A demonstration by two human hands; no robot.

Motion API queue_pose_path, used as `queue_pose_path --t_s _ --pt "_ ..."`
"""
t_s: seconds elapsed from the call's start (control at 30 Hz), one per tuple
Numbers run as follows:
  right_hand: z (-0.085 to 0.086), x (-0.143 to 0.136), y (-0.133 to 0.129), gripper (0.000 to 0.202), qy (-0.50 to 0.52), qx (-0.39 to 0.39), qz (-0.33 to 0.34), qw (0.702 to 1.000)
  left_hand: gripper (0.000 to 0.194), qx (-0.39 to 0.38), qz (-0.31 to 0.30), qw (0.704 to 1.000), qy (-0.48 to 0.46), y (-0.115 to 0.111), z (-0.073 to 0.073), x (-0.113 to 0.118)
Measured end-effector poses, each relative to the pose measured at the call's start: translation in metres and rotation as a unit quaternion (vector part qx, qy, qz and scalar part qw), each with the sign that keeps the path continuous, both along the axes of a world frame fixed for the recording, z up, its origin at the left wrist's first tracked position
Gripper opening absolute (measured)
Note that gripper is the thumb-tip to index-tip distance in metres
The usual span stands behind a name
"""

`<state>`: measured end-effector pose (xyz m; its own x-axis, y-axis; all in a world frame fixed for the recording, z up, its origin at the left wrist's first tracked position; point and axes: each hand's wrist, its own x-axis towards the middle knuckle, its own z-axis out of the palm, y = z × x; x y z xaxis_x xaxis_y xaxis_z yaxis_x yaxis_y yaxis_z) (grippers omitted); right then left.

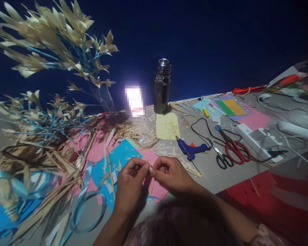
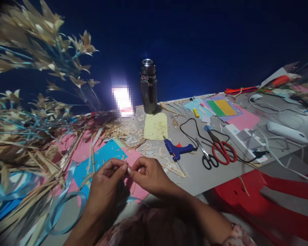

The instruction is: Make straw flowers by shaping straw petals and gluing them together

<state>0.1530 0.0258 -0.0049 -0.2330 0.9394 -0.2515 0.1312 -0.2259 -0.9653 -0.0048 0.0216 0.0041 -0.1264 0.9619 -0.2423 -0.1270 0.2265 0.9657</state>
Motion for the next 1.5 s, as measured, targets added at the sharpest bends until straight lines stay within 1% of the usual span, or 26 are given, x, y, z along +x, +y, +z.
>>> queue_pose_path --t_s 0.1,0.17,0.2,0.27,0.3,0.33,0.37,0.4,0.43,0.47,0.5,0.53,0.6,0.67,0.73,0.83,0.9,1.0,1.07,1.1,1.17,1.23,1.3,1.4,1.5 --pt "0.0 0.001 -0.001 0.016 0.033 -0.017 0.022 0.999 0.021 -0.005 -0.01 1.0 0.014 -0.001 0.001 0.002" --pt "0.003 0.004 -0.001 0.017 0.037 -0.013 0.033 0.999 0.022 -0.029 -0.015 0.999 -0.01 0.0 0.0 0.003" --pt "0.004 0.008 -0.001 0.015 0.022 0.0 0.042 0.999 0.024 -0.046 -0.016 0.998 -0.033 0.001 0.001 0.004" --pt "0.006 0.021 0.002 0.005 -0.042 0.048 0.057 0.996 0.026 -0.075 -0.011 0.994 -0.083 0.006 0.001 0.004" --pt "0.005 0.032 0.004 0.004 -0.088 0.083 0.057 0.991 0.027 -0.083 -0.005 0.991 -0.102 0.01 0.002 0.003" --pt "0.003 0.045 0.006 0.009 -0.143 0.125 0.046 0.981 0.028 -0.083 0.003 0.99 -0.11 0.014 0.003 0.003" --pt "0.0 0.06 0.009 0.015 -0.203 0.171 0.024 0.964 0.029 -0.079 0.009 0.991 -0.109 0.019 0.004 0.002" --pt "-0.004 0.077 0.012 0.023 -0.267 0.222 -0.003 0.938 0.029 -0.072 0.013 0.992 -0.1 0.025 0.006 0.001" --pt "-0.009 0.093 0.014 0.034 -0.333 0.266 -0.026 0.904 0.03 -0.066 0.015 0.994 -0.089 0.031 0.007 0.0" --pt "-0.014 0.109 0.016 0.043 -0.392 0.293 -0.029 0.871 0.03 -0.062 0.017 0.995 -0.076 0.038 0.008 0.0" --pt "-0.018 0.123 0.017 0.051 -0.448 0.307 -0.02 0.84 0.03 -0.059 0.017 0.996 -0.066 0.044 0.009 0.001" --pt "-0.023 0.135 0.018 0.058 -0.49 0.312 -0.008 0.814 0.03 -0.057 0.017 0.997 -0.057 0.051 0.009 0.003" --pt "-0.028 0.149 0.02 0.065 -0.544 0.306 0.027 0.781 0.029 -0.05 0.012 0.998 -0.046 0.064 0.01 0.01" --pt "-0.031 0.153 0.022 0.062 -0.566 0.296 0.055 0.768 0.029 -0.037 0.001 0.998 -0.043 0.078 0.011 0.019" --pt "-0.031 0.153 0.025 0.054 -0.565 0.291 0.067 0.769 0.03 -0.03 -0.004 0.998 -0.051 0.09 0.011 0.029" --pt "-0.031 0.158 0.029 0.044 -0.52 0.311 0.061 0.793 0.032 -0.028 -0.006 0.997 -0.068 0.103 0.009 0.039" --pt "-0.031 0.164 0.031 0.045 -0.461 0.337 0.038 0.82 0.032 -0.026 -0.009 0.997 -0.071 0.108 0.007 0.043" --pt "-0.027 0.17 0.029 0.046 -0.325 0.354 0.006 0.877 0.032 -0.022 -0.008 0.998 -0.061 0.111 0.004 0.048" --pt "-0.021 0.166 0.027 0.038 -0.226 0.349 0.01 0.909 0.031 -0.019 -0.006 0.999 -0.048 0.111 0.003 0.051" --pt "-0.018 0.162 0.026 0.033 -0.187 0.347 0.024 0.919 0.03 -0.017 -0.005 0.999 -0.039 0.111 0.003 0.053" --pt "-0.013 0.152 0.025 0.028 -0.143 0.351 0.061 0.924 0.027 -0.01 -0.005 1.0 -0.022 0.11 0.004 0.055" --pt "-0.01 0.142 0.025 0.027 -0.135 0.351 0.102 0.921 0.025 -0.002 -0.004 1.0 -0.008 0.109 0.006 0.056" --pt "-0.009 0.134 0.026 0.024 -0.138 0.352 0.127 0.917 0.023 0.003 -0.008 1.0 0.006 0.108 0.008 0.057" --pt "-0.01 0.128 0.026 0.018 -0.145 0.351 0.143 0.914 0.02 0.017 -0.014 0.999 0.026 0.106 0.009 0.058" --pt "-0.011 0.127 0.027 0.018 -0.155 0.348 0.146 0.913 0.017 0.033 -0.013 0.999 0.032 0.105 0.01 0.059"
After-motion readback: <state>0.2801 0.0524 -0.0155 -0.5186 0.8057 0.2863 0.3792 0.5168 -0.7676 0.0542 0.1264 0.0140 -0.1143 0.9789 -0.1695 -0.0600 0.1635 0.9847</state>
